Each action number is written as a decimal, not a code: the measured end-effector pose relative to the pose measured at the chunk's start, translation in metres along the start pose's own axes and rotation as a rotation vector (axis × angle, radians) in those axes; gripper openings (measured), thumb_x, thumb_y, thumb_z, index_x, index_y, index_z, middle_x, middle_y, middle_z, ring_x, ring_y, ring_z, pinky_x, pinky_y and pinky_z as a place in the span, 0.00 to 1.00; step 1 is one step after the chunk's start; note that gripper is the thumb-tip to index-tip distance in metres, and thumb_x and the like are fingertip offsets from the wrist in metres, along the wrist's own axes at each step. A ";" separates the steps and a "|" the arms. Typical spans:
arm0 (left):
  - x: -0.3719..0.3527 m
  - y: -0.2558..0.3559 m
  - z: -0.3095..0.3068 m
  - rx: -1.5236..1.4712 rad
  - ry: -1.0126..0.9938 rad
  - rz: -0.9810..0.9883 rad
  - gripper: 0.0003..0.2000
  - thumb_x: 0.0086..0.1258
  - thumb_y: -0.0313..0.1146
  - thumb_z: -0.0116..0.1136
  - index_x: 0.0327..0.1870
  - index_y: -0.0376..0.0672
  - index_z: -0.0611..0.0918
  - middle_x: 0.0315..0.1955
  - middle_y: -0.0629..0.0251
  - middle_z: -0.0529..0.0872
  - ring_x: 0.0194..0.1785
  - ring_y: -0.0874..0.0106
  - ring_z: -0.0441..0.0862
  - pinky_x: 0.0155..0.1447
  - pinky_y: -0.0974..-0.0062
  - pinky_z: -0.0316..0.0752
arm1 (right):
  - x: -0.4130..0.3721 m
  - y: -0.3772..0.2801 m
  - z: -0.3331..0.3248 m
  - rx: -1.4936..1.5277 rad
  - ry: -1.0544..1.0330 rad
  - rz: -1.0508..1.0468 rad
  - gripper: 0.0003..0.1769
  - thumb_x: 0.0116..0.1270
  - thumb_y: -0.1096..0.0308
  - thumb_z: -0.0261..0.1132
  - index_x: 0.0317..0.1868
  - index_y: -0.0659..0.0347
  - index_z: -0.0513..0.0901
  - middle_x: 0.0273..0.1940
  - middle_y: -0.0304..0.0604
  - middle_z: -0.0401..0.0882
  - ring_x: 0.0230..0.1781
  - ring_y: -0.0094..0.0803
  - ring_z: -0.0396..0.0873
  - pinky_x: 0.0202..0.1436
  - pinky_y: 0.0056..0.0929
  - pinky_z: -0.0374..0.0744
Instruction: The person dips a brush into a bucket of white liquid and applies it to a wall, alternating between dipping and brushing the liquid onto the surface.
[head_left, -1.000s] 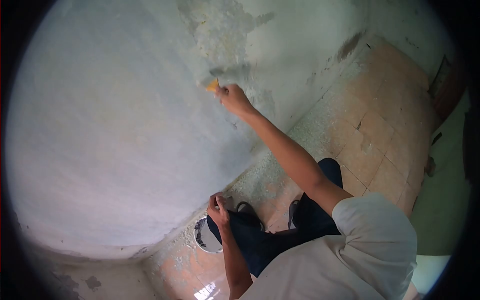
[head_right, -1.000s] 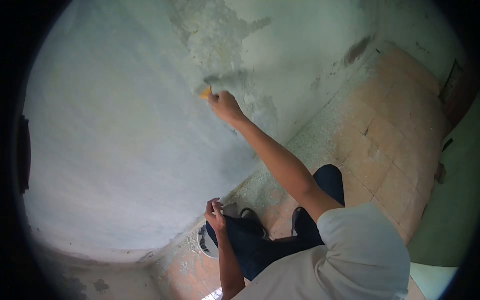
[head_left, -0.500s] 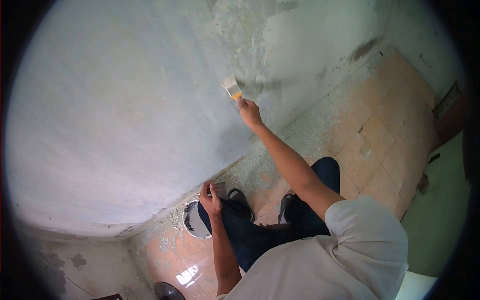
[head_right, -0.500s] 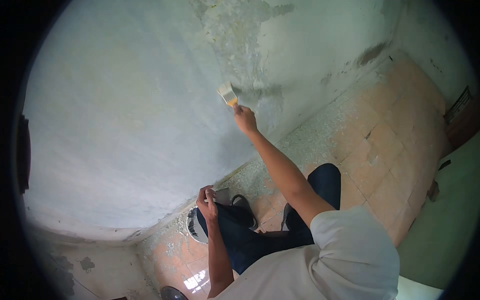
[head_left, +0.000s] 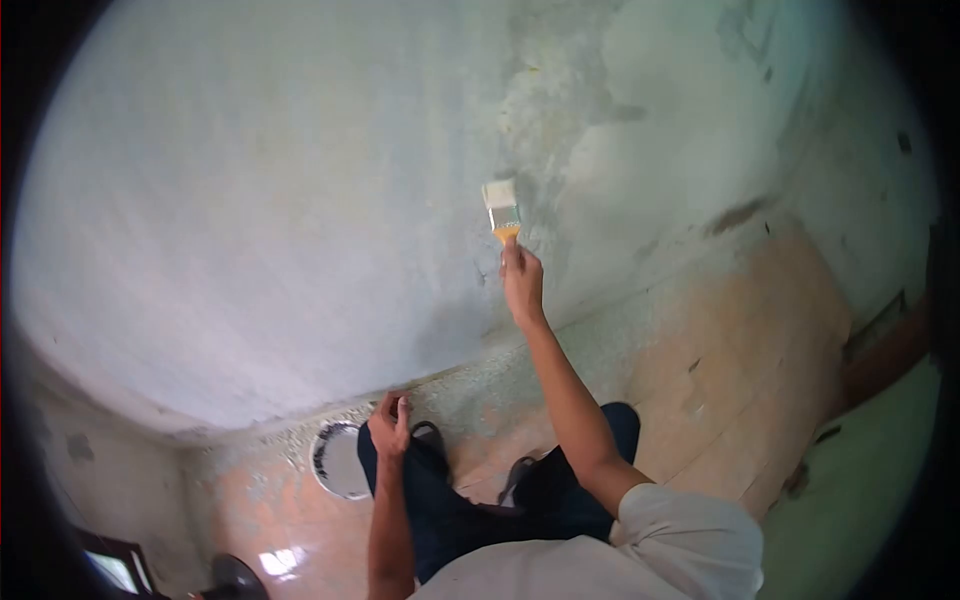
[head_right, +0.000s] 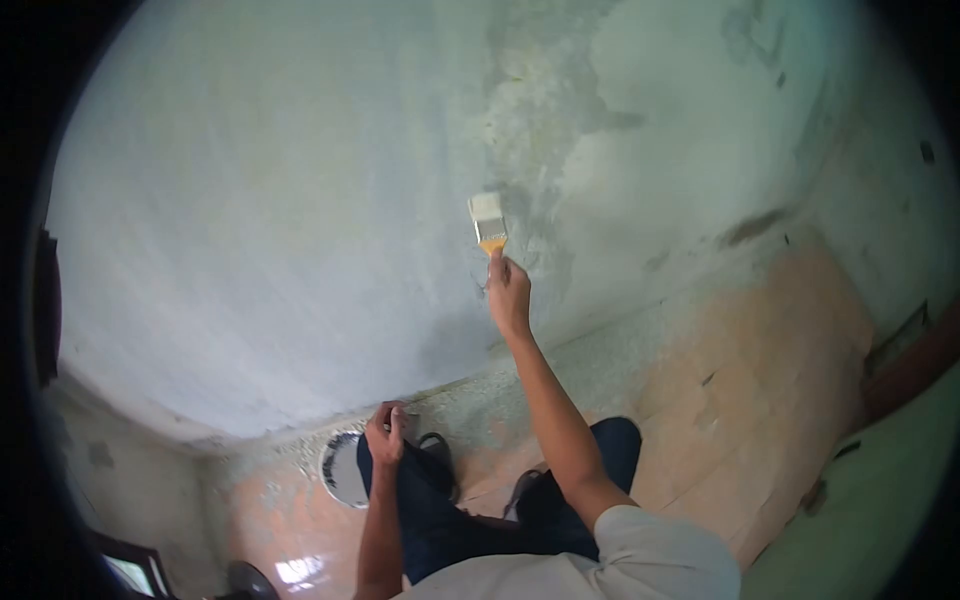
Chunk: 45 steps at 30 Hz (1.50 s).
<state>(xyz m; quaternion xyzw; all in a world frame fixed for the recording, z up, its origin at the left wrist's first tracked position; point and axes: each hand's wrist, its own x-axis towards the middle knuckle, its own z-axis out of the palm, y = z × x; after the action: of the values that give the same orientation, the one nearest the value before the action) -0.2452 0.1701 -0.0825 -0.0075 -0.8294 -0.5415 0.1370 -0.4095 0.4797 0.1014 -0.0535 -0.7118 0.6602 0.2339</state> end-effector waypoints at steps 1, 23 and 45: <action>-0.001 0.006 -0.001 0.025 0.009 -0.003 0.13 0.86 0.41 0.61 0.51 0.41 0.90 0.33 0.59 0.94 0.36 0.69 0.92 0.47 0.70 0.84 | 0.011 -0.001 0.004 -0.018 -0.038 -0.014 0.32 0.92 0.45 0.55 0.33 0.65 0.76 0.26 0.37 0.70 0.27 0.27 0.69 0.37 0.37 0.73; 0.006 0.038 -0.009 0.135 -0.061 -0.044 0.19 0.76 0.55 0.65 0.45 0.48 0.92 0.32 0.62 0.94 0.35 0.64 0.93 0.44 0.63 0.86 | 0.023 0.122 0.014 -0.061 -0.294 0.596 0.26 0.92 0.47 0.56 0.36 0.56 0.78 0.23 0.29 0.70 0.15 0.19 0.62 0.17 0.25 0.59; -0.008 0.032 -0.026 0.056 0.043 -0.022 0.16 0.78 0.50 0.66 0.45 0.44 0.92 0.34 0.60 0.94 0.34 0.64 0.93 0.44 0.65 0.85 | -0.031 0.224 0.002 -0.164 -0.350 0.760 0.29 0.91 0.43 0.53 0.29 0.49 0.75 0.16 0.31 0.66 0.11 0.27 0.64 0.16 0.35 0.58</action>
<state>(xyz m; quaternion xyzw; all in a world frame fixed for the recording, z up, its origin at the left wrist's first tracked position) -0.2265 0.1608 -0.0462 0.0171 -0.8411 -0.5198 0.1489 -0.4351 0.4930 -0.1224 -0.2177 -0.7207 0.6395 -0.1556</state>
